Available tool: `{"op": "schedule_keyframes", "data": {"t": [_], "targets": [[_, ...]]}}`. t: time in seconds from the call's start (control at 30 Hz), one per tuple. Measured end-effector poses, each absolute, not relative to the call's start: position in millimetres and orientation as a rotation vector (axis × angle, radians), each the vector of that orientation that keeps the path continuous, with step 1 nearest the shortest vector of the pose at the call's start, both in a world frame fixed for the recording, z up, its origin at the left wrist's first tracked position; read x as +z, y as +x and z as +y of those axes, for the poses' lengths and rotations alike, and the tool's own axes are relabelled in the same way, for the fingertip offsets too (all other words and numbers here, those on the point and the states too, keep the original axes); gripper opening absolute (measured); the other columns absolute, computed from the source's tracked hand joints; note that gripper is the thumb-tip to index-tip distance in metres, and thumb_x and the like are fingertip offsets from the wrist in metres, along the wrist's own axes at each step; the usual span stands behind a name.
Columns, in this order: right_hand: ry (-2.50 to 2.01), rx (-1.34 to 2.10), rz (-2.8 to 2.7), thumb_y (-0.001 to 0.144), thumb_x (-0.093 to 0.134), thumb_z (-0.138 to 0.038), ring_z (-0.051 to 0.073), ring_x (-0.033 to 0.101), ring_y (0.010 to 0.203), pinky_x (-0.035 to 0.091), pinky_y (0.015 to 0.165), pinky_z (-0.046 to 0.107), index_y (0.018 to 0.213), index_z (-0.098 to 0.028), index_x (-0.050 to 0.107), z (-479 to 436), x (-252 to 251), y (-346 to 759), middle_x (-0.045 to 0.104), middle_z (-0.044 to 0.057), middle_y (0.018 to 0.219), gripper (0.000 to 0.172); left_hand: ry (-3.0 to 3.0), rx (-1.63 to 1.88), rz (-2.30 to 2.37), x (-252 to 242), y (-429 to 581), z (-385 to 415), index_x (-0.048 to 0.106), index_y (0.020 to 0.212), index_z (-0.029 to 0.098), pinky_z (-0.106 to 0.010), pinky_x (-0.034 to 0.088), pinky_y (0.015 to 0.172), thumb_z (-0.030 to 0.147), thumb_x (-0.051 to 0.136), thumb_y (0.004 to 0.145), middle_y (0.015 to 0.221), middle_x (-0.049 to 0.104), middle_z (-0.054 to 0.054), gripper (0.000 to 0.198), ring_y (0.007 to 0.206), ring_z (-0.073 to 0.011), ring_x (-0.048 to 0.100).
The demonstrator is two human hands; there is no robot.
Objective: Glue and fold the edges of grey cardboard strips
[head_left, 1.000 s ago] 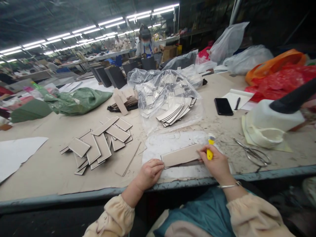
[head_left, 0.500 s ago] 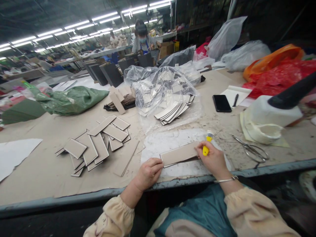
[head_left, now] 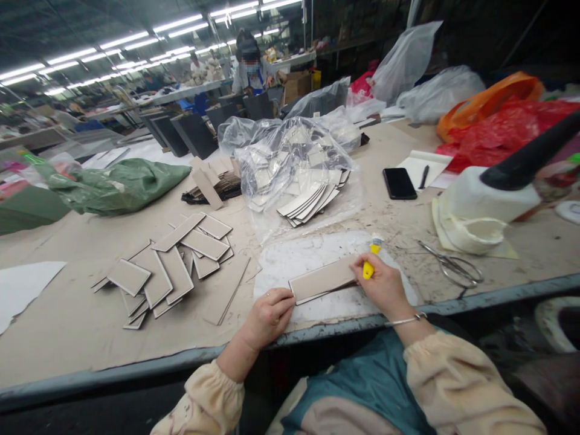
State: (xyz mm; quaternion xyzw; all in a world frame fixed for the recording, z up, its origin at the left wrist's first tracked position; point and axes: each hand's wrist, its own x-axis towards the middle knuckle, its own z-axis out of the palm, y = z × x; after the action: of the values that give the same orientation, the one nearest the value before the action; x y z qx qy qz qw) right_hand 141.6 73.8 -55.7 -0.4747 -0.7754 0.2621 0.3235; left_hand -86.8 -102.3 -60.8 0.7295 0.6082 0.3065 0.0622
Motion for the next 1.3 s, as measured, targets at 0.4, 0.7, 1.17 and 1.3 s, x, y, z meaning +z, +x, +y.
{"op": "schedule_keyframes", "data": {"t": [0.4, 0.7, 1.17, 1.3], "targets": [[-1.151, 0.536, -2.079, 0.078, 0.057, -0.029, 0.01, 0.053, 0.049, 0.035, 0.049, 0.019, 0.073, -0.021, 0.058, 74.9, -55.4, 141.4, 0.055, -0.004, 0.055, 0.01, 2.266, 0.911, 1.809, -59.5, -87.6, -99.9, 0.062, 0.103, 0.018, -0.035, 0.051, 0.083, 0.011, 0.052, 0.083, 0.103, 0.061, -0.01, 0.024, 0.096, -0.0193, 0.057], [-1.158, 0.544, -2.1, 0.078, 0.057, -0.026, 0.01, 0.054, 0.05, 0.033, 0.049, 0.019, 0.073, -0.021, 0.058, 76.3, -58.6, 141.0, 0.055, -0.004, 0.055, 0.007, 2.33, 0.854, 1.798, -52.4, -86.9, -97.1, 0.064, 0.098, 0.019, -0.038, 0.051, 0.087, 0.011, 0.051, 0.083, 0.109, 0.063, -0.009, 0.021, 0.1, -0.0206, 0.056], [-1.161, 0.548, -2.134, 0.079, 0.054, -0.026, 0.012, 0.054, 0.051, 0.034, 0.051, 0.021, 0.074, -0.022, 0.058, 77.1, -63.2, 140.1, 0.058, -0.003, 0.059, 0.008, 2.349, 0.839, 1.798, -54.3, -88.0, -96.0, 0.064, 0.097, 0.019, -0.037, 0.05, 0.089, 0.009, 0.054, 0.082, 0.107, 0.065, -0.007, 0.02, 0.1, -0.0195, 0.056], [-1.16, 0.552, -2.141, 0.079, 0.054, -0.025, 0.012, 0.054, 0.051, 0.035, 0.051, 0.021, 0.075, -0.022, 0.056, 77.3, -65.2, 140.0, 0.059, -0.002, 0.06, 0.006, 2.348, 0.856, 1.789, -55.7, -88.7, -95.8, 0.064, 0.098, 0.019, -0.037, 0.05, 0.089, 0.009, 0.054, 0.081, 0.107, 0.065, -0.007, 0.022, 0.1, -0.0193, 0.057]]}}
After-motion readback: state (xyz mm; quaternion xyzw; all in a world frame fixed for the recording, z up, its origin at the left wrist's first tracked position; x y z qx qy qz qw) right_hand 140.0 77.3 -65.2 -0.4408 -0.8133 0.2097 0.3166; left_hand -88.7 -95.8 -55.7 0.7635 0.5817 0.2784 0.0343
